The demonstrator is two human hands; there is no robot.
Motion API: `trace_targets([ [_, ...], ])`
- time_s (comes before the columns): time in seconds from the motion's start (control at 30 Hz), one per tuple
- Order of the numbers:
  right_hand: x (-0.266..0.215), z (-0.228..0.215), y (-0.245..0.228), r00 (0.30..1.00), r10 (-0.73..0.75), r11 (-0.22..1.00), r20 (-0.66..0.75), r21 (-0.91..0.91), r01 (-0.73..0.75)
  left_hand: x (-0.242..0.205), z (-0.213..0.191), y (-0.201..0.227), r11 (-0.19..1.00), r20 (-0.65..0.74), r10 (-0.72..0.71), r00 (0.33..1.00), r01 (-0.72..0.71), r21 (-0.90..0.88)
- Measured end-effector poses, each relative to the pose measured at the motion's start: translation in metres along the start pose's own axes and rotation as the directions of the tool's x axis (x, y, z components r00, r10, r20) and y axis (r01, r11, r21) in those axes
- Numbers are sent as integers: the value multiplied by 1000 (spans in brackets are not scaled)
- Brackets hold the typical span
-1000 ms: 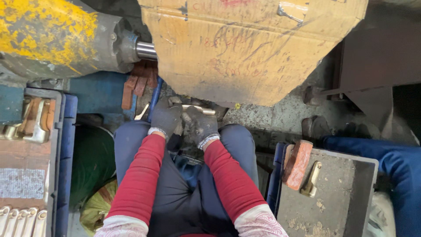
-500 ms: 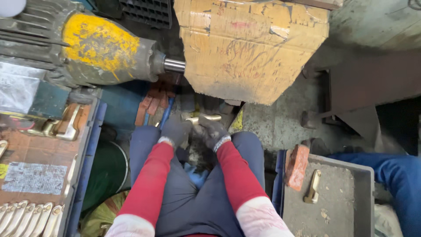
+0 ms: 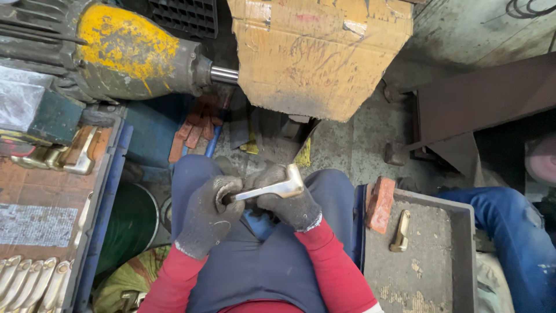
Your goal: The person sits on the floor and repeatedly rubs brass-colored door handles against a rotating grinding wheel to smooth or polish their surfaces. The person handles the items one at a time, rotating them to treat different sides.
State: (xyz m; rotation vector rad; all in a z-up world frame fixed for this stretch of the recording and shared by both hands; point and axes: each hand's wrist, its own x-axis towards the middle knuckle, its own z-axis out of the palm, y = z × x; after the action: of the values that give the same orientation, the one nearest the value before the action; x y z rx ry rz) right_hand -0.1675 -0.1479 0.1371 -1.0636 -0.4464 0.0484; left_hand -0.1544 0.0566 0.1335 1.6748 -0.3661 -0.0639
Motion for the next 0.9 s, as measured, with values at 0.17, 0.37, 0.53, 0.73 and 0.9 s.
trace_targets([
  [0.17,-15,-6,3,987,139,974,-77,-172,-150,-14,-5,3,1000,4,-12,1000,12,-18],
  [0.37,-33,-23,27,993,110,809,-46,-576,-116,-13,-9,18,969,25,194,981,-196,148],
  [0.53,-29,-16,-1,972,159,811,-170,-540,-227,-3,-19,37,962,87,-222,971,204,179],
  [0.73,5,20,-58,985,161,486,68,-873,-19,22,-12,42,985,302,36,953,18,-174],
  [0.9,15,39,-84,978,207,202,-12,-978,-55,38,-10,26,915,498,-166,851,322,-244],
])
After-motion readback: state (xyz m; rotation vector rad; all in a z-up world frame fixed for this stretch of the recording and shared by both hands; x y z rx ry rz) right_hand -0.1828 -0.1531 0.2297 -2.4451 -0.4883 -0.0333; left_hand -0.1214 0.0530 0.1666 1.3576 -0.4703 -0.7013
